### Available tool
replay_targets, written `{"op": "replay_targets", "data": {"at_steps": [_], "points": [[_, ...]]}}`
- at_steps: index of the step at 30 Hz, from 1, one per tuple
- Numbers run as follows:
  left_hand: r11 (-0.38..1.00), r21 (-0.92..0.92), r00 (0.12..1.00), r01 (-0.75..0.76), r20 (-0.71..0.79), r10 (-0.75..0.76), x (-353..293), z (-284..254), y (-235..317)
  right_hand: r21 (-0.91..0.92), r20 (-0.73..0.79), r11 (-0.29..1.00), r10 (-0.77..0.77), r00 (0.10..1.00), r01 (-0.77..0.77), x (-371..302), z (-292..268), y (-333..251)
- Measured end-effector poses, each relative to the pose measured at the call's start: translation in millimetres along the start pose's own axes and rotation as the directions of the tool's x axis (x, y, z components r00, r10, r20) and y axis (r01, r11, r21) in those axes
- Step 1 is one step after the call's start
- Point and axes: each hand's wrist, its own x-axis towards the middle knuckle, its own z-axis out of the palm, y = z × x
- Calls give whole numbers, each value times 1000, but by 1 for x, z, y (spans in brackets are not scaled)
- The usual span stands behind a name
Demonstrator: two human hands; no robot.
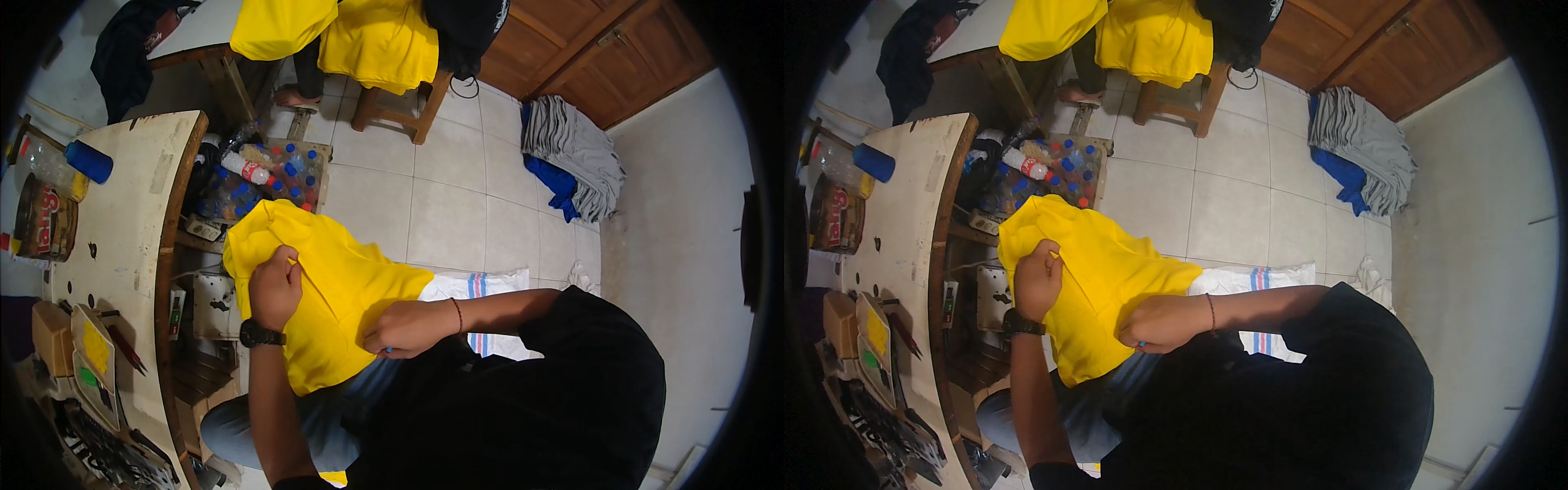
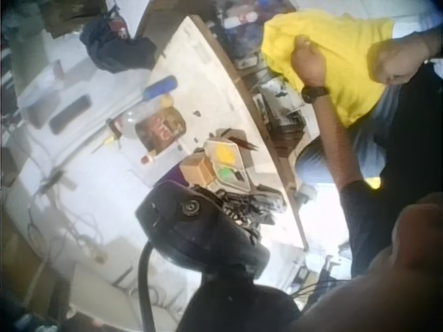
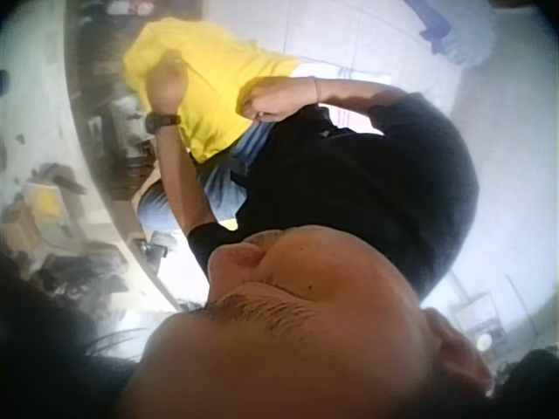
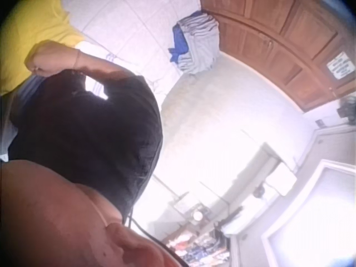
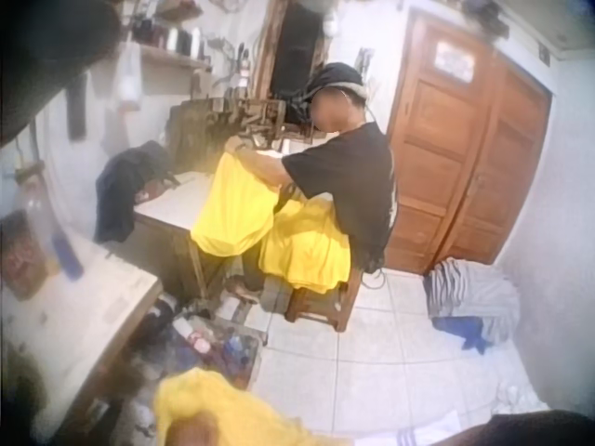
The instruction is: The person picks up yellow shirts and uses a blue marker to make marks on the fabric. They handle multiple shirts one at a time, folding and unfolding them to mark different areas. The marked shirts are placed on the floor.
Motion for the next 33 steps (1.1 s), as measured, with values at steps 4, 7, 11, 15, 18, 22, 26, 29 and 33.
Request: {"op": "replay_targets", "data": {"at_steps": [4,7,11,15,18,22,26,29,33], "points": [[910,-415,971,20,-209,-117,-6,17,2,-49,1,999,10,1000,-9,4,2,-1],[949,-309,952,-54,-304,-45,-10,22,10,-88,12,996,1,1000,0,9,8,3],[924,-376,956,72,-239,-172,-14,19,3,-150,25,988,-15,1000,18,14,12,3],[889,-452,938,73,-272,-215,-18,21,-4,146,84,987,-86,993,73,24,-20,6],[899,-435,937,55,-289,-197,-19,22,-9,69,-290,998,33,956,-13,36,-38,14],[867,-493,936,72,-268,-230,-20,22,-10,-97,-321,994,13,947,-47,48,-29,41],[908,-411,924,80,-312,-222,-20,25,-7,-103,-360,994,-71,930,36,52,-17,46],[952,-298,896,66,-402,-188,-23,33,-8,-152,-370,988,-76,926,21,55,-16,44],[987,-147,873,63,-471,-125,-23,34,-4,-186,-336,979,15,942,-82,60,-20,37]]}}
